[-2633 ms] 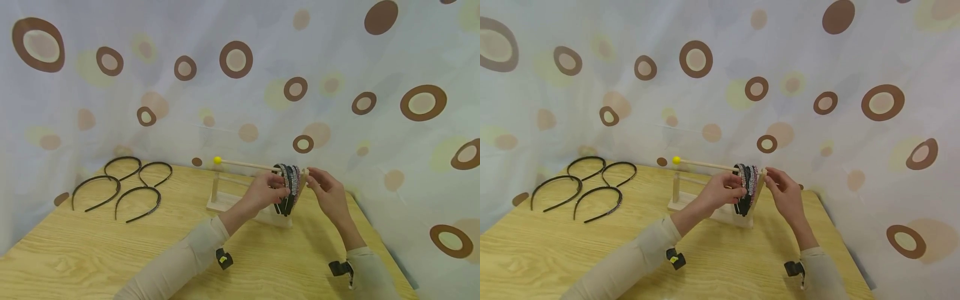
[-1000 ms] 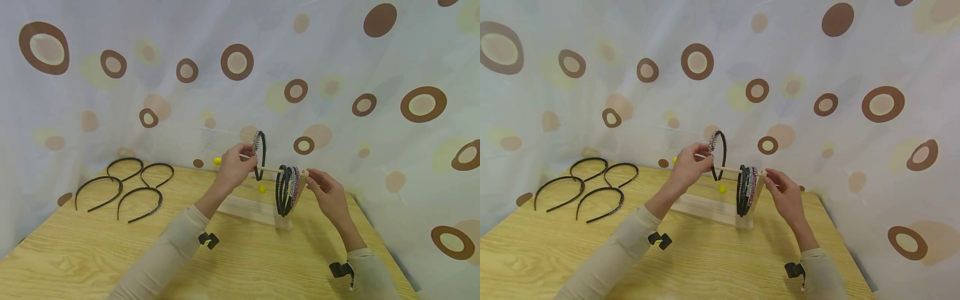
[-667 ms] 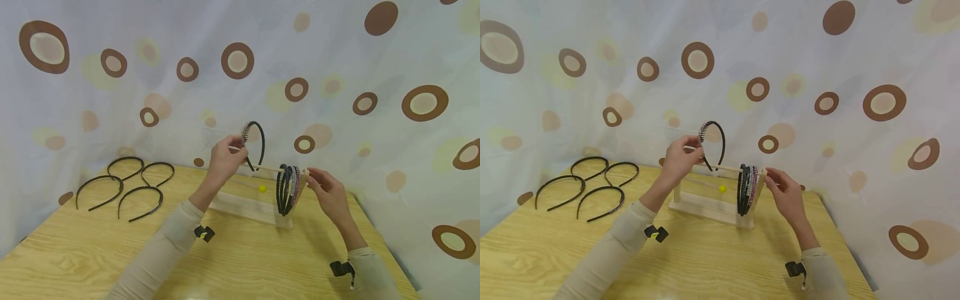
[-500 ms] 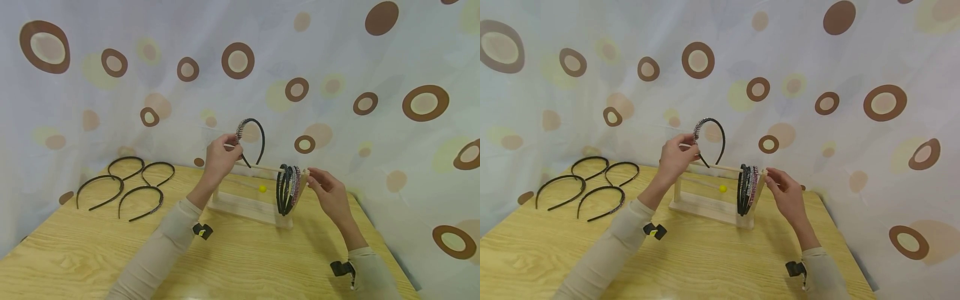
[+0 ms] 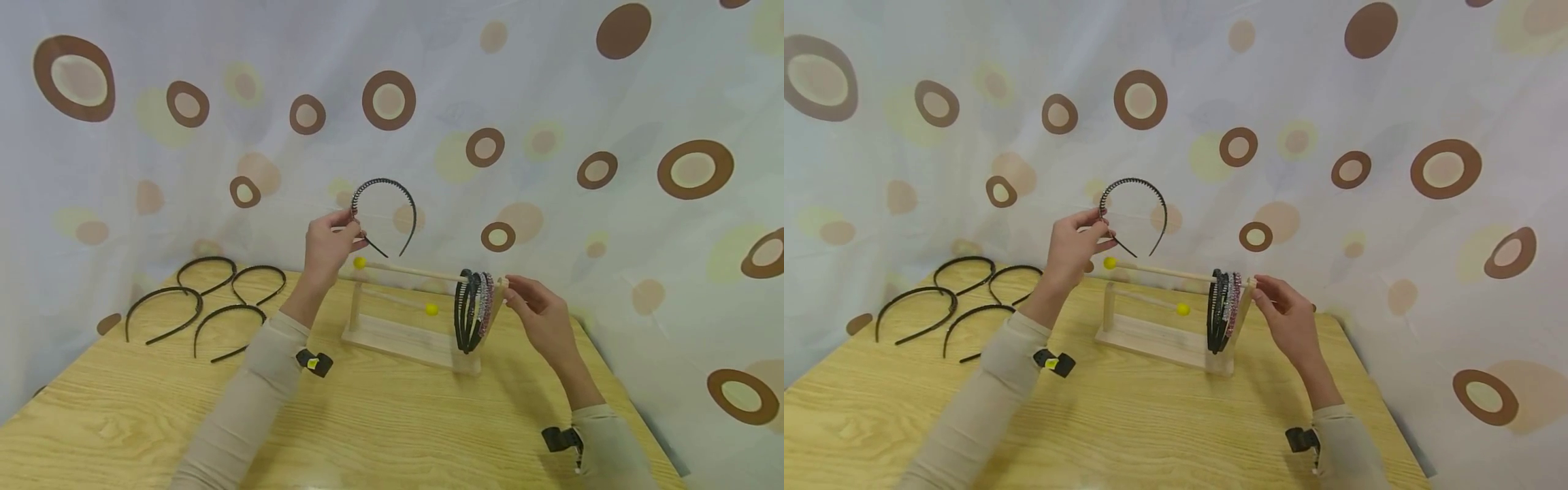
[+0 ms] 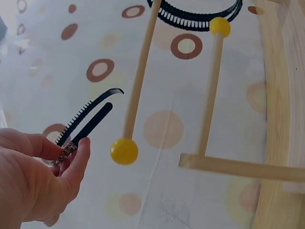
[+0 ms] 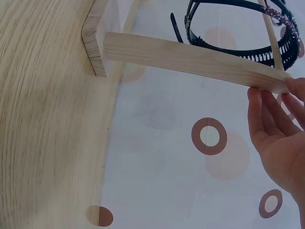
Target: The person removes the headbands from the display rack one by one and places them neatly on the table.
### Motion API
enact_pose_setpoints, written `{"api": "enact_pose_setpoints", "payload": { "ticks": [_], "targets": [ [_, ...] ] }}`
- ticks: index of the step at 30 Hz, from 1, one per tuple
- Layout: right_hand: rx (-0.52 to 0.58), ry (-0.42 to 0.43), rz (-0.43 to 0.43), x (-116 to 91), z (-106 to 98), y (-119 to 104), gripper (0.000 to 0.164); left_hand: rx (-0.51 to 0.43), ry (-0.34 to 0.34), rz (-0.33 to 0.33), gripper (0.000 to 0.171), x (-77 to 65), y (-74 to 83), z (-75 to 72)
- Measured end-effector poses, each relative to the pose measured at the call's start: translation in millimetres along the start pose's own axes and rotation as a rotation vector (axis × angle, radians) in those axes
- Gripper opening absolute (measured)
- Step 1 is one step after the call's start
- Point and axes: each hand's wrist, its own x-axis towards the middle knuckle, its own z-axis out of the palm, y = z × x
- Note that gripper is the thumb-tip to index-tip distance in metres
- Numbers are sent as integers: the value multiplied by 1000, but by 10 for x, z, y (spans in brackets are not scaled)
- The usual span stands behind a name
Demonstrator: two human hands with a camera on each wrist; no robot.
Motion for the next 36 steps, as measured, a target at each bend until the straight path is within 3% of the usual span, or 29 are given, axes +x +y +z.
{"api": "enact_pose_setpoints", "payload": {
  "ticks": [4, 8, 13, 18, 26, 33, 36],
  "targets": [
    [-2, 1, 9, -4, -48, 19, 35, 60, 37, -24, 39, 89, -12, -170],
    [-5, 6, 23, -12, -103, 43, 35, 71, 83, -3, 42, 179, -74, -336],
    [21, 13, 41, -4, -129, 63, 35, 148, 157, 14, 46, 280, -218, -539],
    [15, 19, 46, 18, -130, 87, 35, 244, 173, -14, 48, 353, -369, -728],
    [9, 22, 47, 33, -150, 68, 35, 252, 134, -119, 44, 368, -548, -1007],
    [-19, 18, 59, 8, -138, 76, 36, 123, 52, -233, 43, 366, -627, -1263],
    [-16, 20, 58, 6, -140, 90, 36, 108, 7, -260, 44, 380, -641, -1346]
  ]
}}
